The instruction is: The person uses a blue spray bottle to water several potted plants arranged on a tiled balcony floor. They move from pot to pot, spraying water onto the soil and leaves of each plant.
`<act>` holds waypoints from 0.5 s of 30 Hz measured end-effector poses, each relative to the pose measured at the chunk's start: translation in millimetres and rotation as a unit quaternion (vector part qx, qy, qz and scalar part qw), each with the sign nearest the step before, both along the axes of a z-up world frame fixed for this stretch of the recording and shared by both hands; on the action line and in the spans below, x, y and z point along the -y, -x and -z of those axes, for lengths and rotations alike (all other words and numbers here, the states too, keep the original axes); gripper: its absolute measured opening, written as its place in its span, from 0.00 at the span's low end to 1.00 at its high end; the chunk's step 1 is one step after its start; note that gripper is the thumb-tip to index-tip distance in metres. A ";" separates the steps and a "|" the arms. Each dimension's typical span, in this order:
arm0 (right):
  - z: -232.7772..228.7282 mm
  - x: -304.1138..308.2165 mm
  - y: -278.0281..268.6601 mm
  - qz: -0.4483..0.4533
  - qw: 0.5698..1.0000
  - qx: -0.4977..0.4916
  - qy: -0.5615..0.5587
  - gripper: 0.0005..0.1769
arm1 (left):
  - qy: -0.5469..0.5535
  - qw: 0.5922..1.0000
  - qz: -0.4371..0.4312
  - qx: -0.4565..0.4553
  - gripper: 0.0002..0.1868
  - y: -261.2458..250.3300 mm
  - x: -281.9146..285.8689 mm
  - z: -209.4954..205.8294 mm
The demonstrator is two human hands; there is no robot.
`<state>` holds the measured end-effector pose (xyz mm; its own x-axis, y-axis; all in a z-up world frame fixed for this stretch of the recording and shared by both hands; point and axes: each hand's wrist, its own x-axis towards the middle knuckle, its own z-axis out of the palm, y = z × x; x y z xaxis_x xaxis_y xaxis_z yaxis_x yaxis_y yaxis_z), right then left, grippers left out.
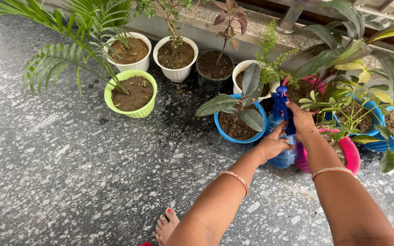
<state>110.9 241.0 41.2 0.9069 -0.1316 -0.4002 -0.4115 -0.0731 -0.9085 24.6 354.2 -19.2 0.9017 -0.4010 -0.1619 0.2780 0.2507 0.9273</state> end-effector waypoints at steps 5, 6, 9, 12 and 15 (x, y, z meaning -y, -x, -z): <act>1.4 -0.3 2.5 -0.006 1.000 0.016 0.011 0.16 | 0.002 1.000 -0.012 0.014 0.57 2.1 -0.8 -2.9; 2.9 0.5 2.2 -0.009 1.000 0.025 0.009 0.16 | 0.004 1.000 -0.013 0.011 0.57 2.1 -1.0 -2.5; 6.2 1.9 1.9 -0.011 0.999 0.042 -0.001 0.15 | 0.008 1.000 -0.018 0.012 0.57 1.9 0.1 -1.7; 7.1 2.2 3.0 -0.008 0.999 0.036 -0.011 0.15 | 0.006 0.999 -0.024 0.022 0.56 1.8 1.4 -0.6; 1.2 -0.5 9.2 -0.018 0.999 0.036 -0.012 0.16 | 0.016 0.999 -0.035 0.036 0.55 2.9 4.7 -0.4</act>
